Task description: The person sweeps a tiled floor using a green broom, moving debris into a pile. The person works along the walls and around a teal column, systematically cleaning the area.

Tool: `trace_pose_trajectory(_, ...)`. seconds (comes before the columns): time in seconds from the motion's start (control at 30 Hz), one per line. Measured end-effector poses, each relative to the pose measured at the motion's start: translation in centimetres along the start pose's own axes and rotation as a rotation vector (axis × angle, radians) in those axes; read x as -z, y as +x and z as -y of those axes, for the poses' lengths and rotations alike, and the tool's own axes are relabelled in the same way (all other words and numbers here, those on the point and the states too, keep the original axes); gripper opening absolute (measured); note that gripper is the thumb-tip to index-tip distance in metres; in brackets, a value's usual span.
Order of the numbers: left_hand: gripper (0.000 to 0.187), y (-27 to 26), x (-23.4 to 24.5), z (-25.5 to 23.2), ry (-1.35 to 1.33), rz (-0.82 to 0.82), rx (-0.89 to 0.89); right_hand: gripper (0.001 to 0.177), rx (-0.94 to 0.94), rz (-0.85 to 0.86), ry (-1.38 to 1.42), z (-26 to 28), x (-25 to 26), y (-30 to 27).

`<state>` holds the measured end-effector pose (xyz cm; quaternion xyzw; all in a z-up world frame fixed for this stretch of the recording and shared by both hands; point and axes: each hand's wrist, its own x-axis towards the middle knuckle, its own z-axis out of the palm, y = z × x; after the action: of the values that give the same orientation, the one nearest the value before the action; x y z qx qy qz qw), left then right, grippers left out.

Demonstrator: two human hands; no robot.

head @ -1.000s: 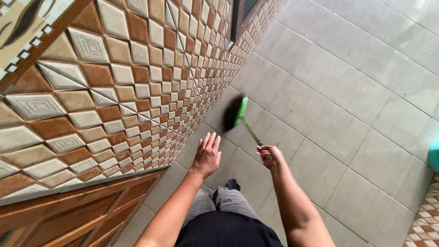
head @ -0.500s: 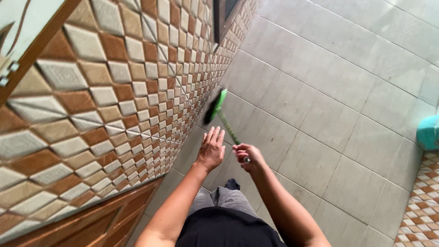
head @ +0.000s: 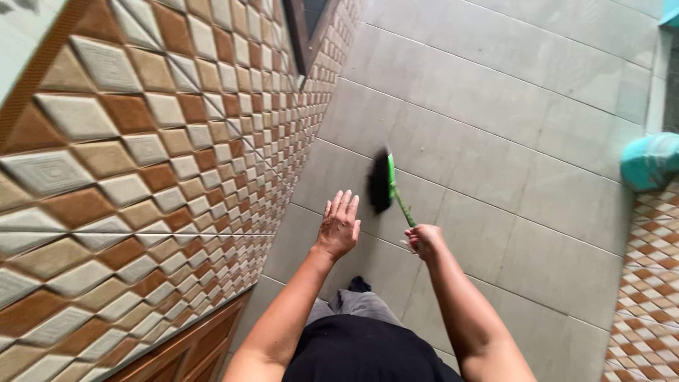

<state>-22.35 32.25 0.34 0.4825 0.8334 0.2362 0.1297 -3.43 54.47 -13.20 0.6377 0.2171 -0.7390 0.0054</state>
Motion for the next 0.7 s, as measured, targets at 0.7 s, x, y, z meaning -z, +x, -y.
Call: trace_pose_trajectory(0.7, 0.065, 1.7, -1.8, -4.5, -0.004, -0.048, -0.093, 0.019, -0.386, 0.431, 0.254, -5.3, 3.2, 0.1)
